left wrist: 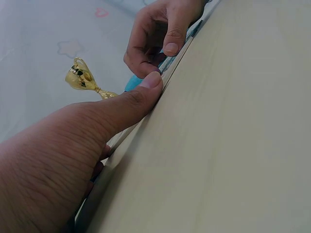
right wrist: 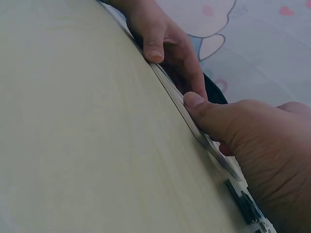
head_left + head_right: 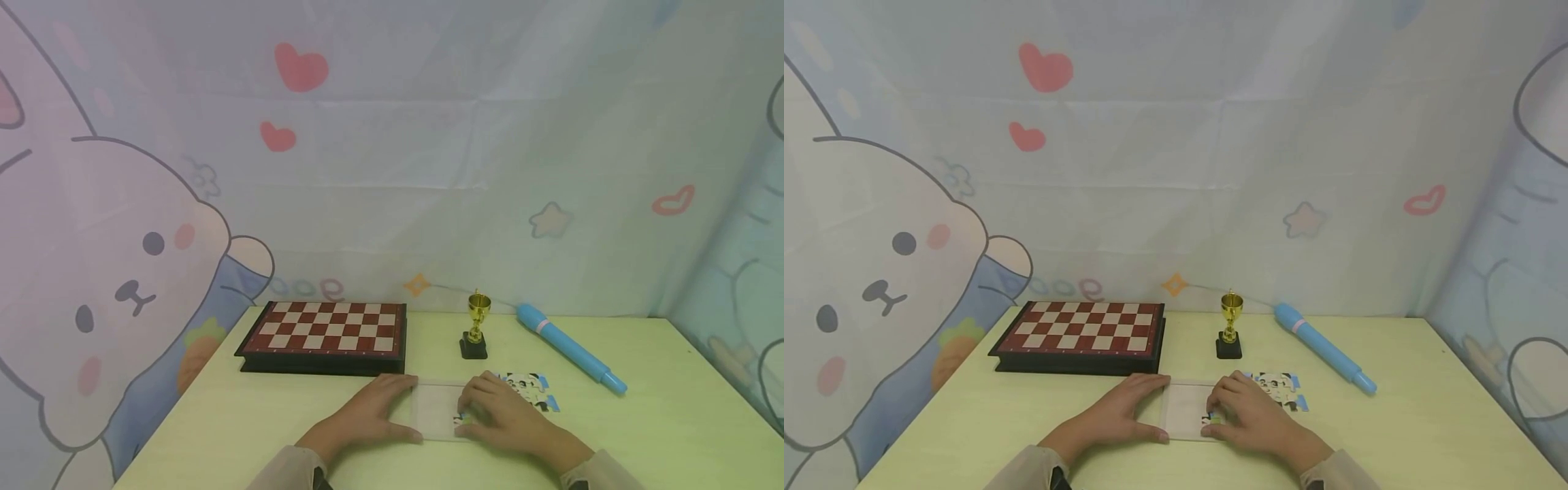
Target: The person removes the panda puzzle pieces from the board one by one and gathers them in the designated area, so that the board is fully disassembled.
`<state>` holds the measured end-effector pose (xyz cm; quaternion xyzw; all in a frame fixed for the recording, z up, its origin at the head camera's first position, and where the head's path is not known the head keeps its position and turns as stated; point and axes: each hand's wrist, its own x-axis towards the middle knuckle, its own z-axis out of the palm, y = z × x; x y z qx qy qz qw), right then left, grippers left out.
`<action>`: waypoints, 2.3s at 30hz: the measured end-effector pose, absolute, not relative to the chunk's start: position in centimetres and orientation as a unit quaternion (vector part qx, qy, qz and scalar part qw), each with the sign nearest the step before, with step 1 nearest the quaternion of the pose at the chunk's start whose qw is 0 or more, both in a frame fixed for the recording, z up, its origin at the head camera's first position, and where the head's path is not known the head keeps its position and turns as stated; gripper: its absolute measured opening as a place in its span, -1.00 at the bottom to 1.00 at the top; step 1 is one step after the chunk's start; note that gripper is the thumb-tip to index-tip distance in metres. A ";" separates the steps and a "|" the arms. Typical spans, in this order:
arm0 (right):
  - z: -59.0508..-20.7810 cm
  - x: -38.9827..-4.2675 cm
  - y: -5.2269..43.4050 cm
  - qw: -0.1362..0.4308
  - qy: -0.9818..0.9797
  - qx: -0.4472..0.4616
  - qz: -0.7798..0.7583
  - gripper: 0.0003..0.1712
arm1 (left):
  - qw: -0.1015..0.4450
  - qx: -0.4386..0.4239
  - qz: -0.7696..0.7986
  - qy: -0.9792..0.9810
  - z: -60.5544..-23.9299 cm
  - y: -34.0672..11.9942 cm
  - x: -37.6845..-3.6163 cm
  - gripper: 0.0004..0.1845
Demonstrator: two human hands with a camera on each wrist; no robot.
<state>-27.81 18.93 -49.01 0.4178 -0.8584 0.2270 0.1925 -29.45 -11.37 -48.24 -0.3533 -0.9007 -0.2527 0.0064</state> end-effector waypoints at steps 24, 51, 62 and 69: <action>-49.1 -27.6 19.1 0.157 -0.883 0.368 0.244 -0.64 | 0.005 -0.351 -0.253 -0.902 -48.5 -11.4 -29.6 0.06; -49.6 -28.1 19.0 0.165 -0.776 0.468 0.389 -0.70 | 0.005 -0.352 -0.253 -0.901 -48.4 -11.4 -29.4 0.05; -49.6 -28.1 19.1 0.164 -0.769 0.472 0.399 -0.73 | 0.006 -0.353 -0.249 -0.902 -48.8 -11.4 -29.7 0.06; -49.5 -28.0 19.1 0.159 -0.769 0.466 0.408 -0.75 | 0.007 -0.352 -0.248 -0.902 -48.6 -11.4 -29.6 0.07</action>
